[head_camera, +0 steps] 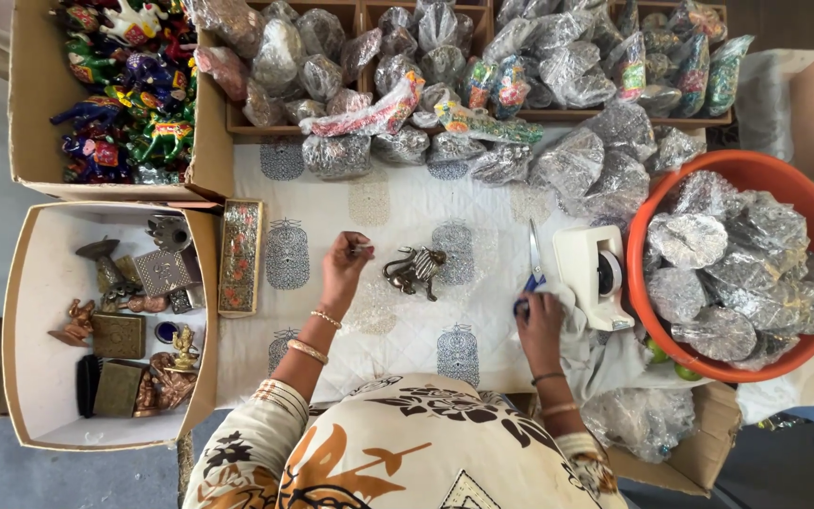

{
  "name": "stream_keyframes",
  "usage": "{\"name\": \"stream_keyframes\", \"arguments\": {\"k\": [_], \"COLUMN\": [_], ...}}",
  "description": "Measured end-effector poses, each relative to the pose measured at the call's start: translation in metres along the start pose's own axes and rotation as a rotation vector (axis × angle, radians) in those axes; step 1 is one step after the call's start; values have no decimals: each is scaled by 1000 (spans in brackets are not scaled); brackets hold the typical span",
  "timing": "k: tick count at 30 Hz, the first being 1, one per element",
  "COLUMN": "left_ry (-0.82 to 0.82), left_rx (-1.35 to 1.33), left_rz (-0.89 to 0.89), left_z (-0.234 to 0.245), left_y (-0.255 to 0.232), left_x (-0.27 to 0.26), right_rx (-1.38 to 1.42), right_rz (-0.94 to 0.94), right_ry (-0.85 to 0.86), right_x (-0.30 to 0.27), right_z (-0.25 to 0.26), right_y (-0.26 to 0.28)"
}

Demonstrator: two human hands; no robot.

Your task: Wrap decorative items in protective plastic bubble wrap and cut using scissors.

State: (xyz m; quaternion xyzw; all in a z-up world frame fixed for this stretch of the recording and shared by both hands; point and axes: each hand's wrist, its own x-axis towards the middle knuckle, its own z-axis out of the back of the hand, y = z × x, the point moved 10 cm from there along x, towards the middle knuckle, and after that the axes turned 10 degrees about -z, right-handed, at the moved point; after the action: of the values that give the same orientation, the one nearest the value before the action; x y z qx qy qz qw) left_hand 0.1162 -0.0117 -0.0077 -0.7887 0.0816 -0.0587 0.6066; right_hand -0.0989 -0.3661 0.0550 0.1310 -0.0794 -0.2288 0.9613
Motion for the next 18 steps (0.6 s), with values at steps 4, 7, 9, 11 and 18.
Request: {"name": "stream_keyframes", "arguments": {"k": [4,7,9,11,18], "left_ry": [18,32,-6,-36,-62], "left_rx": [4,90,112,76,26], "left_rz": [-22,16,69,97,81], "left_z": [2,-2,3,4,6], "left_y": [-15,-25,-24,-26,-21], "left_x": [19,25,25,24,30], "right_rx": [70,103,-42,-137,-163], "right_rz": [-84,-299,-138,-136,-276], "right_ry": [59,211,126,170,443], "right_x": [-7,-6,-5,-4,10], "right_z": [16,6,1,-8,-29], "right_y": [-10,-28,-23,-24,-27]}}
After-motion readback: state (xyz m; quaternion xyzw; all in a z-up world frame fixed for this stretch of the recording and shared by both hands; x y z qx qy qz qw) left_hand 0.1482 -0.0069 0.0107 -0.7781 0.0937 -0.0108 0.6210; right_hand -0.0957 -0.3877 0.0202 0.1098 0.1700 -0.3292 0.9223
